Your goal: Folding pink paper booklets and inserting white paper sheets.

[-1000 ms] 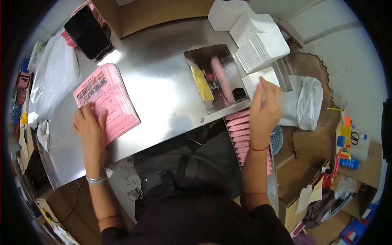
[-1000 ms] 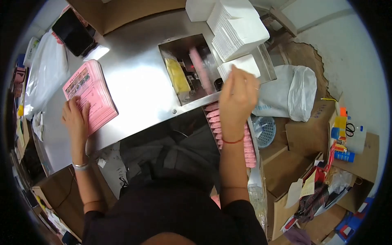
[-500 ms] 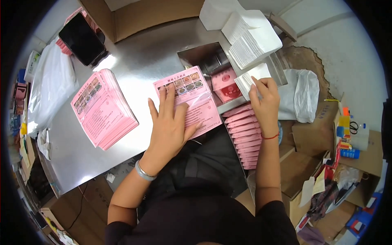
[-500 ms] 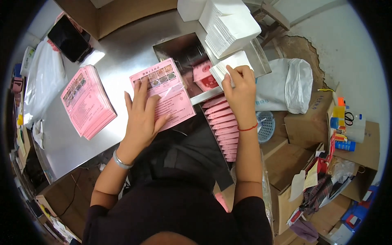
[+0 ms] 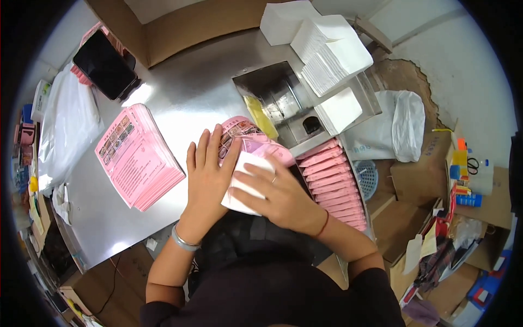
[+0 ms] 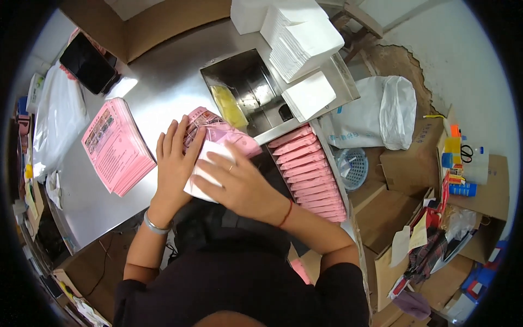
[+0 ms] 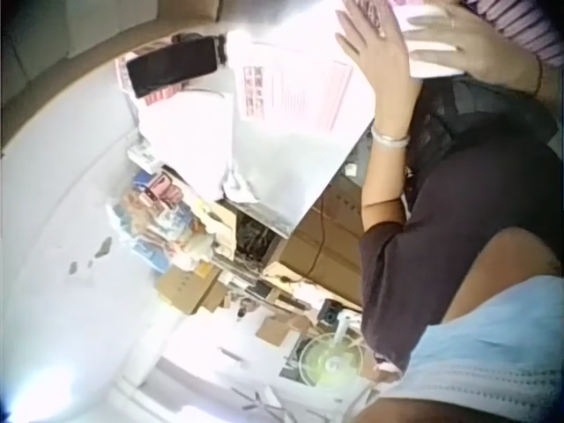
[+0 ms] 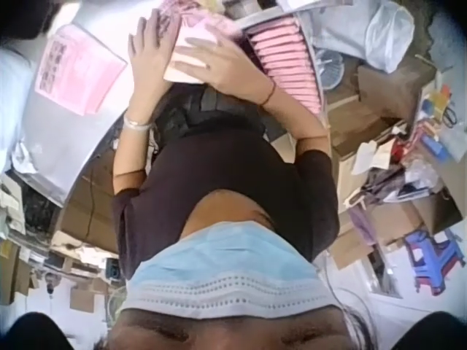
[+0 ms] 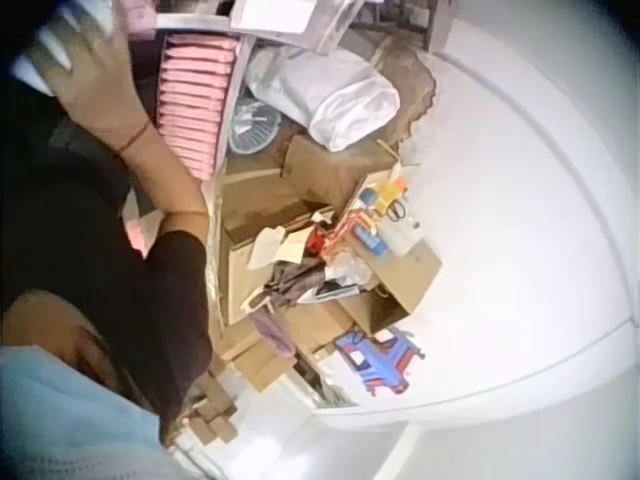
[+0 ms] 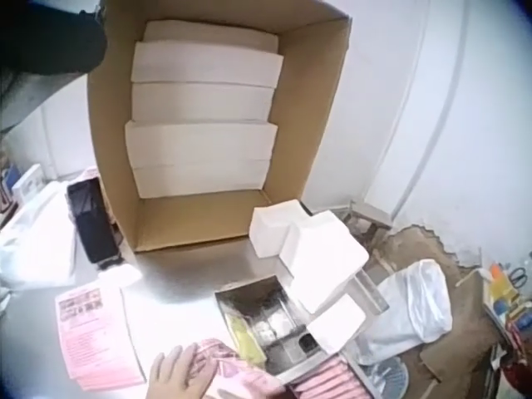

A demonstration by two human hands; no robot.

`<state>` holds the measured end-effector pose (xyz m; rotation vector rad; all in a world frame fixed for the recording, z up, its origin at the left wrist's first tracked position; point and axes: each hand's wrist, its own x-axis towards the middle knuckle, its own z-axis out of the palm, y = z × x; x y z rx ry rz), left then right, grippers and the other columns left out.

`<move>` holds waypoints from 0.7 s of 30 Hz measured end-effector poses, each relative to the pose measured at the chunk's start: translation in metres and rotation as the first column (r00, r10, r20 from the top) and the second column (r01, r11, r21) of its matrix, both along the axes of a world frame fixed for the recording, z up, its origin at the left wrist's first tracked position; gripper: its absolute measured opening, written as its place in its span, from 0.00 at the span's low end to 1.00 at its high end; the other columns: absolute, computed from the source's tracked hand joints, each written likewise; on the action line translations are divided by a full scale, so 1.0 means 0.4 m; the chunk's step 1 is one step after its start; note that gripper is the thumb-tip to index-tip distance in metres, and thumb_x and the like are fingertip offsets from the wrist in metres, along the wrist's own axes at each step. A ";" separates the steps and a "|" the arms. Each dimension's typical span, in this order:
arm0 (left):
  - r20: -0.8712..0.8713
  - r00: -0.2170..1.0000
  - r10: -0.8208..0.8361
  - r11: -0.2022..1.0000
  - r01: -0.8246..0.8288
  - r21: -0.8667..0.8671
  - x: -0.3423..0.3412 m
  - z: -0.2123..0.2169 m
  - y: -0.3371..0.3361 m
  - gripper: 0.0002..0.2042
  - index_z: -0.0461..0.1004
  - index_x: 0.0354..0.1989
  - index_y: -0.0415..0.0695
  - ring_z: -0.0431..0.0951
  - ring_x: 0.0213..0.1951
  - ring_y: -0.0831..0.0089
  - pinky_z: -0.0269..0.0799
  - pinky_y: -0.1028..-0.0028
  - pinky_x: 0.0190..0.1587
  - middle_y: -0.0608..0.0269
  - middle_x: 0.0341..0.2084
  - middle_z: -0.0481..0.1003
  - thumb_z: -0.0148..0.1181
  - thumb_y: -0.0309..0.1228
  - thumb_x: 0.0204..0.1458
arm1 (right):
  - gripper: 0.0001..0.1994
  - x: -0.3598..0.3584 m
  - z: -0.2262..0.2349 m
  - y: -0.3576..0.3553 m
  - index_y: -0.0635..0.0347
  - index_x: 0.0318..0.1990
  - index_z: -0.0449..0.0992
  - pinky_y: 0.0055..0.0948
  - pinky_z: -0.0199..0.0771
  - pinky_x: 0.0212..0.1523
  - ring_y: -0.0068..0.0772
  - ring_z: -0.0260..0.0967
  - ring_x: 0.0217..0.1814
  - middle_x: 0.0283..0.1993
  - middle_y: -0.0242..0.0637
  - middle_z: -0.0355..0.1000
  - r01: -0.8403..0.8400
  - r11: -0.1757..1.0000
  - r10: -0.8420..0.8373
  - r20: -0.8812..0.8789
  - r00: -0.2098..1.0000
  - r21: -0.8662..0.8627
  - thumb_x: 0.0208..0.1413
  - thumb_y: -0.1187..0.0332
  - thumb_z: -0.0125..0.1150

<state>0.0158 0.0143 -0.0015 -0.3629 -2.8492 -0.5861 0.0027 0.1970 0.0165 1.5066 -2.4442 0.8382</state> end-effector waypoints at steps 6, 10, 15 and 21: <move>-0.235 0.944 0.231 0.969 -0.201 0.144 0.007 -0.010 0.004 0.23 0.67 0.48 0.39 0.54 0.65 0.39 0.46 0.41 0.63 0.44 0.64 0.58 0.66 0.32 0.44 | 0.15 -0.137 -0.035 -0.061 0.48 0.46 0.80 0.58 0.54 0.67 0.42 0.68 0.57 0.54 0.35 0.72 0.220 0.975 -0.220 -0.143 0.965 -0.020 0.50 0.70 0.57; -0.137 0.968 0.208 0.978 -0.204 0.044 0.030 -0.021 0.021 0.19 0.71 0.46 0.41 0.57 0.64 0.40 0.48 0.43 0.62 0.40 0.63 0.58 0.66 0.31 0.45 | 0.22 -0.179 -0.033 0.027 0.48 0.52 0.79 0.54 0.50 0.71 0.42 0.67 0.64 0.57 0.40 0.74 0.110 0.992 -0.086 0.304 0.949 -0.062 0.51 0.79 0.50; -0.130 0.978 0.163 0.960 -0.187 -0.207 0.022 -0.040 -0.018 0.34 0.66 0.61 0.42 0.57 0.63 0.40 0.52 0.48 0.62 0.35 0.65 0.54 0.68 0.36 0.42 | 0.27 -0.063 -0.020 0.020 0.49 0.52 0.80 0.52 0.50 0.72 0.41 0.67 0.65 0.59 0.40 0.73 -0.057 0.997 0.051 0.140 0.989 0.042 0.43 0.83 0.52; -0.073 0.979 0.190 0.975 -0.179 0.132 0.015 -0.024 0.000 0.35 0.62 0.59 0.45 0.49 0.68 0.38 0.43 0.42 0.65 0.39 0.69 0.49 0.70 0.36 0.40 | 0.15 -0.171 -0.035 -0.115 0.57 0.42 0.80 0.64 0.48 0.68 0.44 0.71 0.49 0.41 0.42 0.73 0.211 0.970 -0.191 -0.159 0.969 0.119 0.44 0.77 0.58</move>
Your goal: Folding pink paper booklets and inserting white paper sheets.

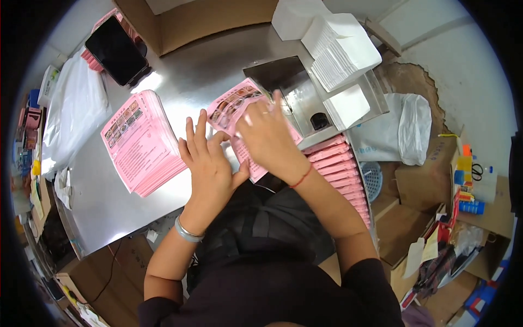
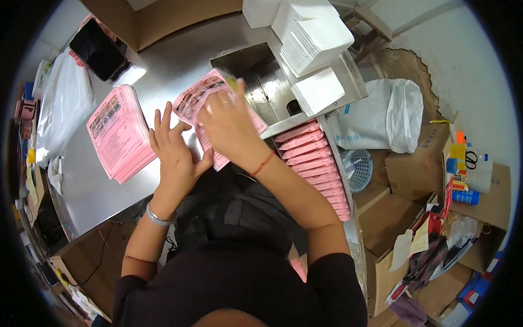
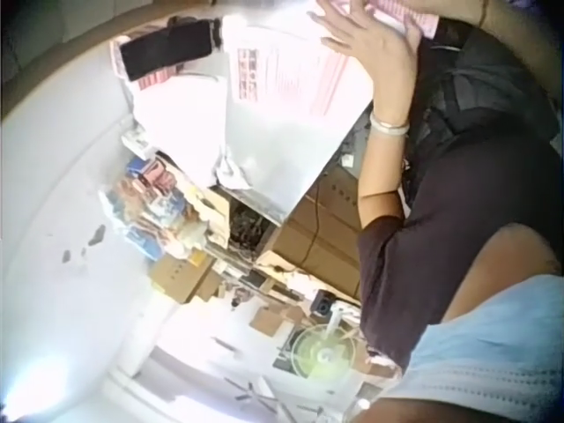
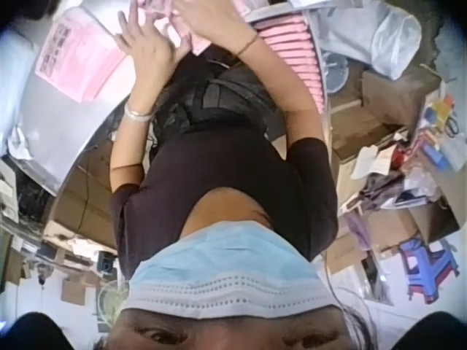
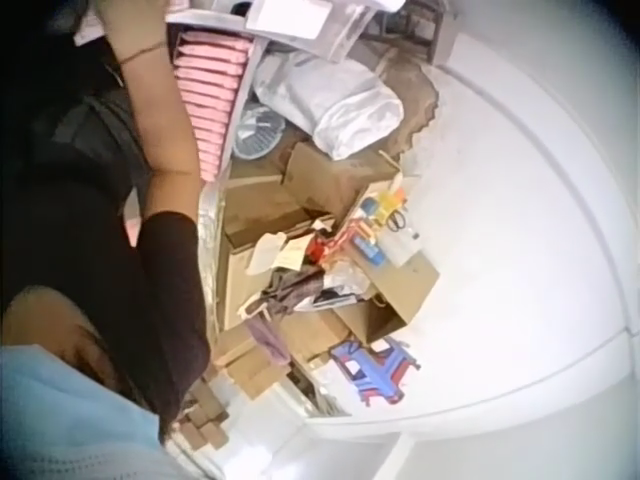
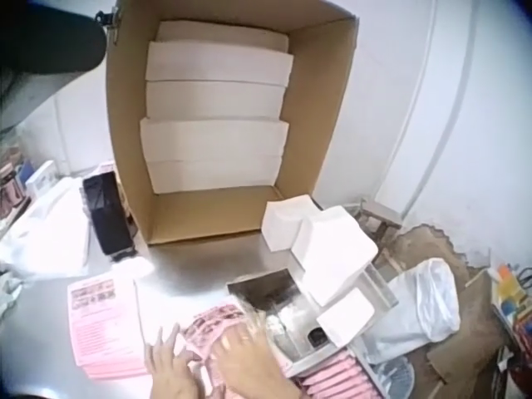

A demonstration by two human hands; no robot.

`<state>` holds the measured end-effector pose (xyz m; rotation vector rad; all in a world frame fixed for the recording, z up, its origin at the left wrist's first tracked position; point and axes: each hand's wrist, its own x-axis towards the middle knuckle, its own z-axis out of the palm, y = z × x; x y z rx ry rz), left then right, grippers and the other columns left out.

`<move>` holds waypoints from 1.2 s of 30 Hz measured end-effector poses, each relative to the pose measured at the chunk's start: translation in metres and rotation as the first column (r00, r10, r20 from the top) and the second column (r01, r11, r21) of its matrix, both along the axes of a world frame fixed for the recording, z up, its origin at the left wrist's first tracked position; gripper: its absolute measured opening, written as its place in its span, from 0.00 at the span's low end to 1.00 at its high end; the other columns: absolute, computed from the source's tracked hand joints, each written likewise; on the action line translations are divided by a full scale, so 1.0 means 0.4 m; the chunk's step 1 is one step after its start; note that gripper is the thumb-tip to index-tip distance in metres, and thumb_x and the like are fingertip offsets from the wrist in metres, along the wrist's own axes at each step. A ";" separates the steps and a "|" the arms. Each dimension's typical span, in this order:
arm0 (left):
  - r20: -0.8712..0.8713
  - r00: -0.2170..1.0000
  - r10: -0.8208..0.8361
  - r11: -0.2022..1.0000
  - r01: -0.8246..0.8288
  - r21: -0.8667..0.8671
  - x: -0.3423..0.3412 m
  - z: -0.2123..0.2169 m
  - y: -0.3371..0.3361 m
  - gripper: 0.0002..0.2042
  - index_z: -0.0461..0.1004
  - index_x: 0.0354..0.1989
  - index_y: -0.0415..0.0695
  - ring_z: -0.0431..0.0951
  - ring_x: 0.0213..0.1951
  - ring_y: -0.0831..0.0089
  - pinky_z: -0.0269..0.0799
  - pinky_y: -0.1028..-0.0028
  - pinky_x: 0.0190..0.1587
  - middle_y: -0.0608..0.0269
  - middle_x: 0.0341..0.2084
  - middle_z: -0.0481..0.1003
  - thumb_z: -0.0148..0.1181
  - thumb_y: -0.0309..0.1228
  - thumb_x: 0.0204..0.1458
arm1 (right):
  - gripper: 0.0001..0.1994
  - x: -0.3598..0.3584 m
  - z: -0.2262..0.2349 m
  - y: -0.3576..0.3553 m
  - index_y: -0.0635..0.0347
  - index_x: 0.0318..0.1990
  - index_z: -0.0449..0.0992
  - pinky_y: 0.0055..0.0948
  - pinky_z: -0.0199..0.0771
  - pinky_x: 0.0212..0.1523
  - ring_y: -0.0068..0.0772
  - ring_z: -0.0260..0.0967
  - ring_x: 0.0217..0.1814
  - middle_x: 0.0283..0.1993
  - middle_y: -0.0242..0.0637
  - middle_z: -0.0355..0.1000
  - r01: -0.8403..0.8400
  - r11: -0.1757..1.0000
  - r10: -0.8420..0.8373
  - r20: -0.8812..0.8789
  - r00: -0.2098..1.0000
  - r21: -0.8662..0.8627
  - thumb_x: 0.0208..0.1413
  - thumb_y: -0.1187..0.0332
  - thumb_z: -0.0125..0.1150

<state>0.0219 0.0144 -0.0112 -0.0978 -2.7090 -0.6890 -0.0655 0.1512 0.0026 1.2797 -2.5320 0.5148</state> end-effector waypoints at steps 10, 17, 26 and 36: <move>0.131 0.977 -0.166 0.970 0.186 -0.157 -0.012 0.015 -0.019 0.28 0.73 0.52 0.49 0.54 0.66 0.41 0.51 0.35 0.59 0.44 0.65 0.56 0.73 0.37 0.39 | 0.11 -0.030 -0.002 0.289 0.69 0.43 0.78 0.41 0.69 0.47 0.47 0.66 0.45 0.42 0.46 0.70 0.574 0.792 -0.606 -0.154 0.781 -0.207 0.52 0.76 0.61; 0.069 0.973 -0.218 0.911 0.228 -0.343 -0.153 0.072 -0.010 0.31 0.75 0.42 0.46 0.66 0.56 0.47 0.63 0.47 0.52 0.42 0.59 0.64 0.67 0.59 0.37 | 0.14 -0.063 0.000 0.331 0.65 0.48 0.78 0.39 0.69 0.47 0.46 0.66 0.46 0.42 0.43 0.68 0.539 0.827 -0.549 -0.019 0.836 -0.163 0.52 0.77 0.60; 0.087 0.962 -0.260 0.960 0.267 -0.083 -0.078 0.038 -0.053 0.31 0.72 0.55 0.48 0.73 0.41 0.54 0.71 0.62 0.43 0.47 0.60 0.64 0.70 0.23 0.35 | 0.19 0.132 0.037 0.120 0.55 0.53 0.77 0.50 0.65 0.61 0.49 0.70 0.56 0.52 0.49 0.72 -0.006 0.994 0.010 0.037 0.999 -0.109 0.53 0.71 0.53; 0.117 0.860 -0.496 0.675 0.297 0.675 -0.031 0.142 0.041 0.24 0.67 0.54 0.40 0.73 0.37 0.61 0.73 0.68 0.42 0.49 0.46 0.68 0.64 0.22 0.46 | 0.10 -0.148 0.037 0.099 0.61 0.42 0.79 0.47 0.75 0.38 0.52 0.75 0.35 0.29 0.50 0.75 0.350 0.795 -0.512 0.236 0.826 0.496 0.56 0.70 0.54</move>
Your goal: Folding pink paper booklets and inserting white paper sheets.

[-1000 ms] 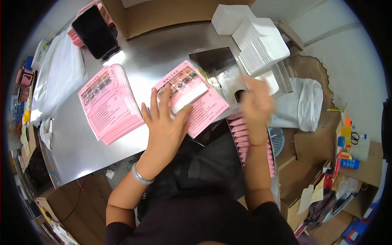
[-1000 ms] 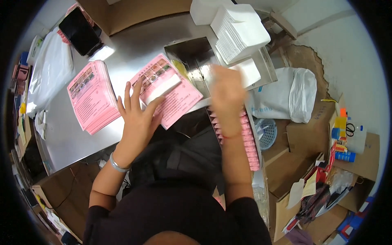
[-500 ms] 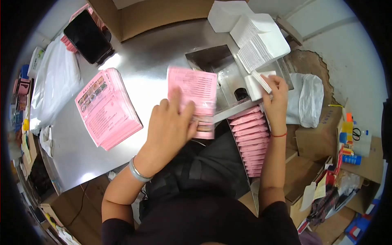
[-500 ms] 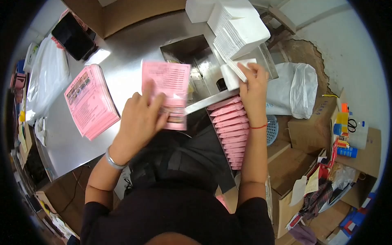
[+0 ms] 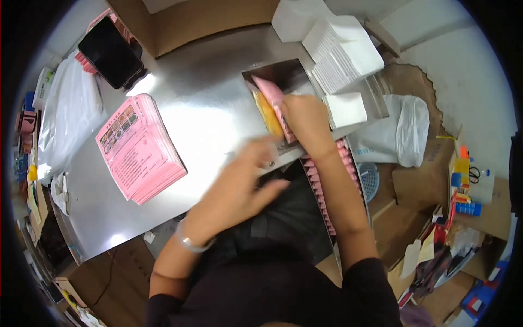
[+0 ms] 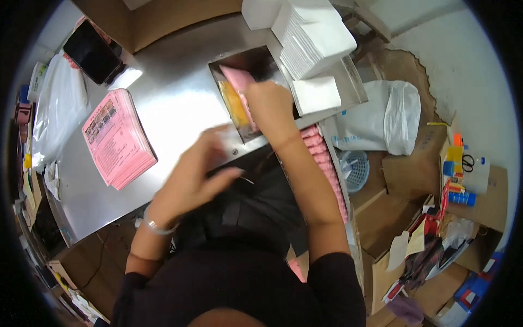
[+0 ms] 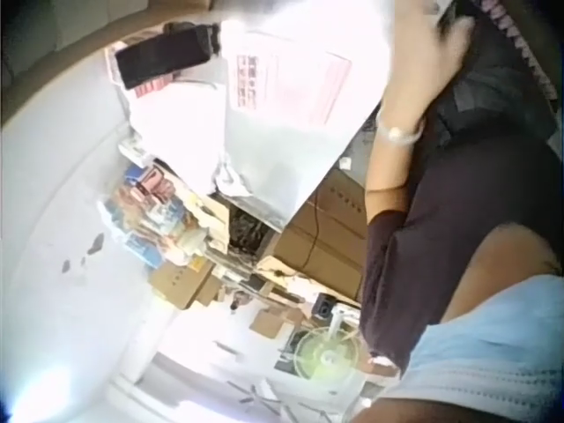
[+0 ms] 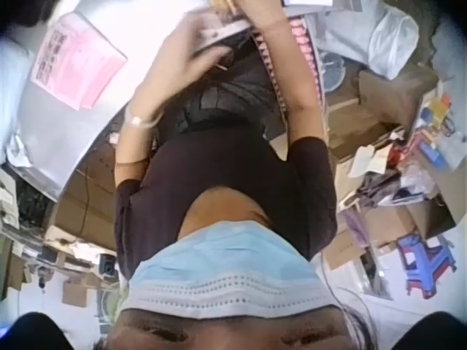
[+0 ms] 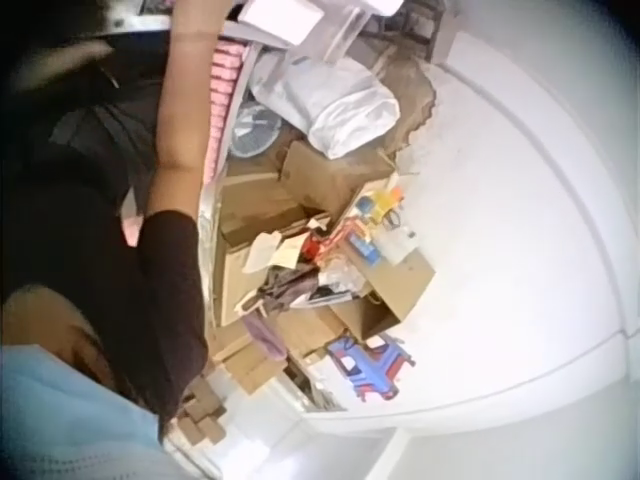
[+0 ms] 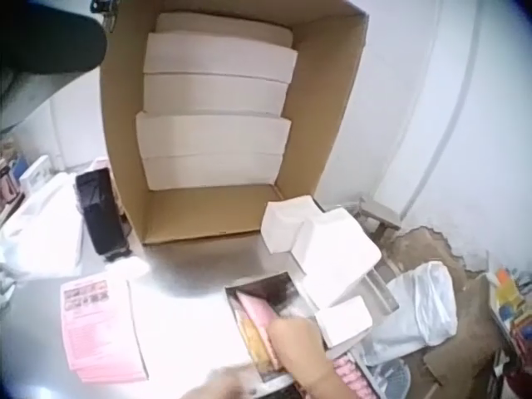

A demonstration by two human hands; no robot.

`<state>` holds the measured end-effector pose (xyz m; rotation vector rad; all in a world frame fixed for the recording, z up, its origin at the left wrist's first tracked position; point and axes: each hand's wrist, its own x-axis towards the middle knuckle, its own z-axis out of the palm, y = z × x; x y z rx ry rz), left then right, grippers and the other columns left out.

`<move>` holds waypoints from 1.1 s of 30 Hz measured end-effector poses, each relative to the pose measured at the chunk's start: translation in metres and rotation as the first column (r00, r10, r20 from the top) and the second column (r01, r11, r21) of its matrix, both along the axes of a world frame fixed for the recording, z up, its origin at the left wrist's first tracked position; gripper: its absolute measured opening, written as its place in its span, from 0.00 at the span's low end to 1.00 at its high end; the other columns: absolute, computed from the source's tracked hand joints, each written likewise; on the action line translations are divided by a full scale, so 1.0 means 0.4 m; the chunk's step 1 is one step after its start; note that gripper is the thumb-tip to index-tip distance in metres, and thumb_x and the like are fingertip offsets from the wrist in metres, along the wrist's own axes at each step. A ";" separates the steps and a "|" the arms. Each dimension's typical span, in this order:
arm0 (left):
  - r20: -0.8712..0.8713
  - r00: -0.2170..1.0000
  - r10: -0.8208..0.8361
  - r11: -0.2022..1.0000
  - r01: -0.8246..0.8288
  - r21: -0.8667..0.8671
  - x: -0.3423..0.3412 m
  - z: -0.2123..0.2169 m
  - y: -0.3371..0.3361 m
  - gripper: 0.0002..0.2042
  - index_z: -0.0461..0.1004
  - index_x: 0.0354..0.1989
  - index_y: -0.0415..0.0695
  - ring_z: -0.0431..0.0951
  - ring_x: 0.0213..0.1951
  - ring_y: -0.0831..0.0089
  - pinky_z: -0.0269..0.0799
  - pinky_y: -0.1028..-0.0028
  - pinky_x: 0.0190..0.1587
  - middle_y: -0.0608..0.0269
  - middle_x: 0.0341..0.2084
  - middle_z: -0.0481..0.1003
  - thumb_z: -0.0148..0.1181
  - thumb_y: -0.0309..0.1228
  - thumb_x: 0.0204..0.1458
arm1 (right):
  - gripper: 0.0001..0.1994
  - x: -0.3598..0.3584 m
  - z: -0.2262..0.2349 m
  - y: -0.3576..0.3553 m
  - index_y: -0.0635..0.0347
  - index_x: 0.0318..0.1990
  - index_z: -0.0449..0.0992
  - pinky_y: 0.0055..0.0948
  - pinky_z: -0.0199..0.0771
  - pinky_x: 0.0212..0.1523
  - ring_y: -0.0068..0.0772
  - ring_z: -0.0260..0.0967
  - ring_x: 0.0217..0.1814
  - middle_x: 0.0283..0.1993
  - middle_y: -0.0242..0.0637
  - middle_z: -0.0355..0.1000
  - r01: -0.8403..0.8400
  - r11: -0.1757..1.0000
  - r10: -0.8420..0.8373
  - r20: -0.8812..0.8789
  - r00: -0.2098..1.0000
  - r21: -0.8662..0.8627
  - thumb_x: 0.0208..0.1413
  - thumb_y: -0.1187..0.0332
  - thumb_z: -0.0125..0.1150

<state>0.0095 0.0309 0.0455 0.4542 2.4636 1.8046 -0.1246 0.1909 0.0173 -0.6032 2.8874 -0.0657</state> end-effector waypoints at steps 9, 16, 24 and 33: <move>-0.432 0.779 0.454 0.128 -0.537 -0.834 0.091 -0.088 -0.430 0.11 0.72 0.40 0.40 0.72 0.42 0.50 0.68 0.58 0.45 0.48 0.40 0.71 0.61 0.34 0.55 | 0.12 0.078 -0.073 0.154 0.66 0.45 0.78 0.40 0.69 0.44 0.46 0.64 0.42 0.39 0.44 0.69 0.055 0.957 -0.253 -0.725 0.641 -0.286 0.53 0.73 0.62; -0.523 0.825 0.216 0.674 -0.513 -0.532 -0.016 -0.127 -0.031 0.10 0.70 0.36 0.39 0.69 0.51 0.44 0.65 0.50 0.53 0.41 0.51 0.67 0.63 0.29 0.49 | 0.14 0.074 -0.060 0.219 0.68 0.46 0.78 0.41 0.67 0.46 0.46 0.64 0.44 0.42 0.45 0.67 -0.033 0.923 -0.214 -0.582 0.784 -0.384 0.52 0.72 0.63; -0.430 0.877 0.214 0.761 -0.426 -0.490 0.001 -0.135 -0.002 0.17 0.72 0.41 0.37 0.55 0.65 0.32 0.57 0.44 0.62 0.35 0.62 0.59 0.67 0.33 0.46 | 0.13 0.078 -0.058 0.226 0.65 0.47 0.78 0.40 0.69 0.44 0.46 0.65 0.43 0.40 0.44 0.69 -0.079 0.937 -0.165 -0.628 0.760 -0.341 0.54 0.75 0.60; -0.447 0.894 0.025 0.742 -0.316 -0.591 0.024 -0.133 -0.029 0.21 0.73 0.47 0.39 0.59 0.63 0.42 0.54 0.49 0.62 0.40 0.63 0.59 0.66 0.30 0.42 | 0.16 0.083 0.027 0.255 0.63 0.46 0.79 0.41 0.68 0.48 0.48 0.67 0.49 0.51 0.46 0.72 -0.227 0.842 -0.113 -0.573 0.812 -0.489 0.46 0.75 0.62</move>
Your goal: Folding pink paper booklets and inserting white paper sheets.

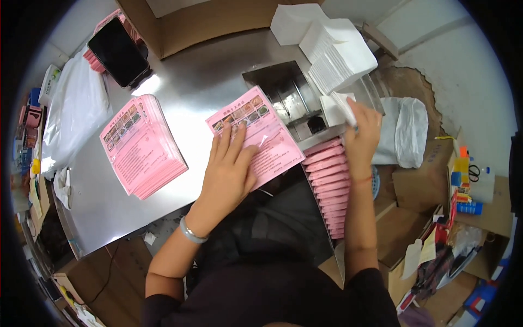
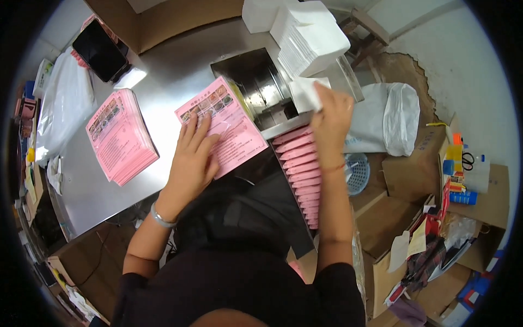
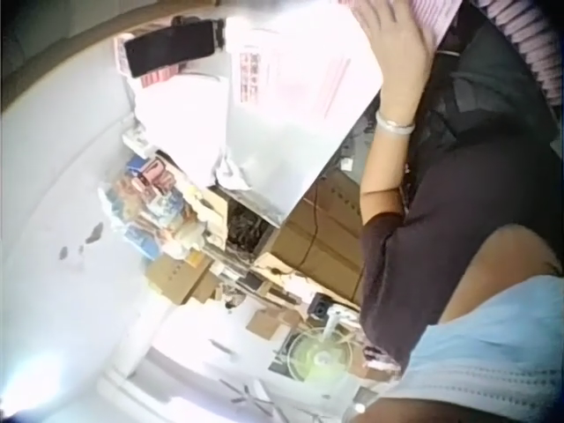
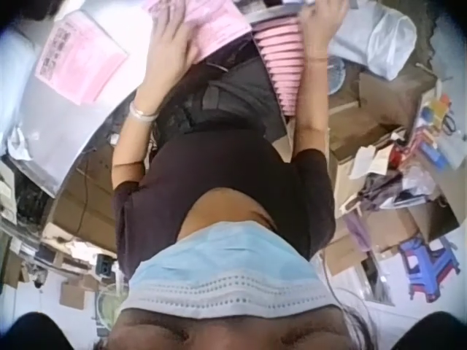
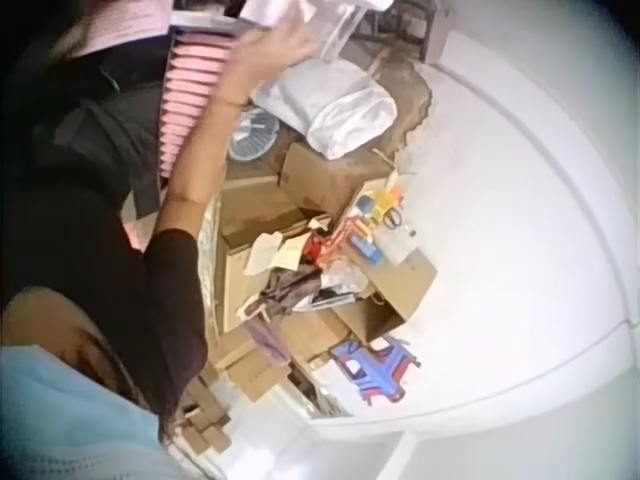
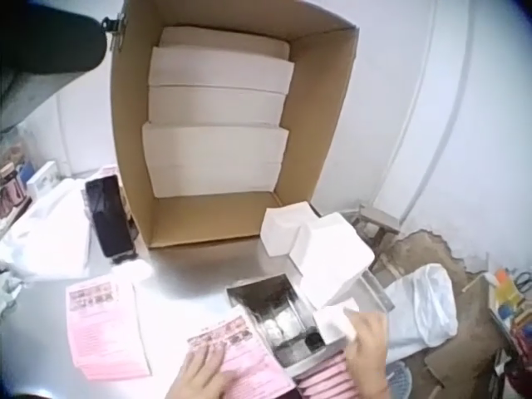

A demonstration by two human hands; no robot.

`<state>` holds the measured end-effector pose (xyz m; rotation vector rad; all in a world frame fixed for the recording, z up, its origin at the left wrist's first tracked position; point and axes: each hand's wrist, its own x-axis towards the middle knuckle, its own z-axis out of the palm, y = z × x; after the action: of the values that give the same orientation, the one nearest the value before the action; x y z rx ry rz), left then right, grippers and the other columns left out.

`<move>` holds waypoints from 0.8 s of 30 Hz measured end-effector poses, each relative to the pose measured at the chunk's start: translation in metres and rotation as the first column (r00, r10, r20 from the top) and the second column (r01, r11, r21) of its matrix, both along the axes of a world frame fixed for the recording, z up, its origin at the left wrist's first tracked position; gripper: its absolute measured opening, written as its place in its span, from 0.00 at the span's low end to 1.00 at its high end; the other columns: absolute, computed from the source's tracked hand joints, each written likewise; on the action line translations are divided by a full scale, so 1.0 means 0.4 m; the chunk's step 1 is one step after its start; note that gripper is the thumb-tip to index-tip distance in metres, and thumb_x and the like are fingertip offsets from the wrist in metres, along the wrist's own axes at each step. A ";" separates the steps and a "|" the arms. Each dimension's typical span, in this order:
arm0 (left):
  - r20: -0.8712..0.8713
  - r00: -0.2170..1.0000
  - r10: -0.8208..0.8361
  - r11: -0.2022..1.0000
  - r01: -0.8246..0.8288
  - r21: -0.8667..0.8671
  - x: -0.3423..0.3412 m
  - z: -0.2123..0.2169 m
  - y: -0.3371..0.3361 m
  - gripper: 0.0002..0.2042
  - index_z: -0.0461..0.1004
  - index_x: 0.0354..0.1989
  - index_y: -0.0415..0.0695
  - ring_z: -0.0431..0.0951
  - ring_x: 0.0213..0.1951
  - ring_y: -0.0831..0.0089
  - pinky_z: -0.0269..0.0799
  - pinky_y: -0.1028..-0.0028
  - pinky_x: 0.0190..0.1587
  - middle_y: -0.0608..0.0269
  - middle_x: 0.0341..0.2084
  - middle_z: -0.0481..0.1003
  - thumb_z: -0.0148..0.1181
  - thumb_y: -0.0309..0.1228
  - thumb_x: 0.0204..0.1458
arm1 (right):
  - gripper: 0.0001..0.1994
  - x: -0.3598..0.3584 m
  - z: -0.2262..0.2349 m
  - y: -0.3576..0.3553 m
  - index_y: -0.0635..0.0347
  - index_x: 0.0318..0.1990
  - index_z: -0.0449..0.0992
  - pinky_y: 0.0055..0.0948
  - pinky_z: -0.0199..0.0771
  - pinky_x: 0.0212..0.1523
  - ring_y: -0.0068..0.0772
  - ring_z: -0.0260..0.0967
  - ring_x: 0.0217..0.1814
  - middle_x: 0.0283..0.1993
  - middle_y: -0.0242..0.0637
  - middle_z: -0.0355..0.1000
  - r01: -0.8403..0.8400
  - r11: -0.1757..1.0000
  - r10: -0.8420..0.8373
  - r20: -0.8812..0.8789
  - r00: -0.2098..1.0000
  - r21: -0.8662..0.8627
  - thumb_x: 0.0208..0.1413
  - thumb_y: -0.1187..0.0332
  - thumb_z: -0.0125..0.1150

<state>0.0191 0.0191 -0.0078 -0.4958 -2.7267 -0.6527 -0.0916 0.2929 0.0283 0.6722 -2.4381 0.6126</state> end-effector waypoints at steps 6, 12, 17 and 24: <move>0.169 0.980 0.105 0.993 -0.114 0.044 -0.017 0.042 -0.045 0.23 0.72 0.44 0.41 0.61 0.60 0.48 0.54 0.53 0.59 0.50 0.58 0.64 0.69 0.31 0.36 | 0.13 0.124 -0.070 -0.254 0.57 0.42 0.79 0.60 0.56 0.66 0.41 0.73 0.49 0.40 0.39 0.73 -0.511 0.856 0.509 0.051 0.860 0.083 0.49 0.67 0.58; -0.034 0.992 0.122 0.990 -0.120 0.068 -0.006 0.009 0.009 0.17 0.74 0.42 0.51 0.57 0.65 0.41 0.50 0.35 0.61 0.49 0.61 0.60 0.67 0.28 0.41 | 0.14 -0.005 -0.046 -0.273 0.62 0.40 0.80 0.45 0.66 0.61 0.47 0.74 0.43 0.37 0.42 0.76 -0.567 0.823 0.568 0.078 0.819 -0.037 0.46 0.81 0.52; 0.042 0.992 0.120 0.989 -0.116 -0.093 -0.005 0.010 -0.019 0.23 0.75 0.51 0.53 0.57 0.64 0.41 0.50 0.30 0.58 0.45 0.60 0.60 0.69 0.32 0.42 | 0.11 -0.202 0.083 -0.065 0.65 0.43 0.80 0.39 0.70 0.48 0.45 0.72 0.45 0.42 0.46 0.75 0.147 0.981 -0.118 -0.216 0.969 0.124 0.56 0.71 0.58; -0.014 0.999 0.044 0.971 -0.046 -0.236 -0.138 0.061 -0.024 0.30 0.75 0.41 0.48 0.63 0.57 0.50 0.60 0.45 0.52 0.46 0.54 0.65 0.70 0.55 0.33 | 0.11 -0.219 0.095 -0.065 0.64 0.39 0.82 0.40 0.71 0.41 0.44 0.70 0.37 0.36 0.43 0.73 0.125 0.992 -0.123 -0.081 0.989 0.027 0.53 0.68 0.61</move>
<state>-0.0361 0.0093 0.0165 -0.4861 -2.8135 -0.3137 -0.1790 0.2670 0.0663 0.5424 -2.3994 0.4888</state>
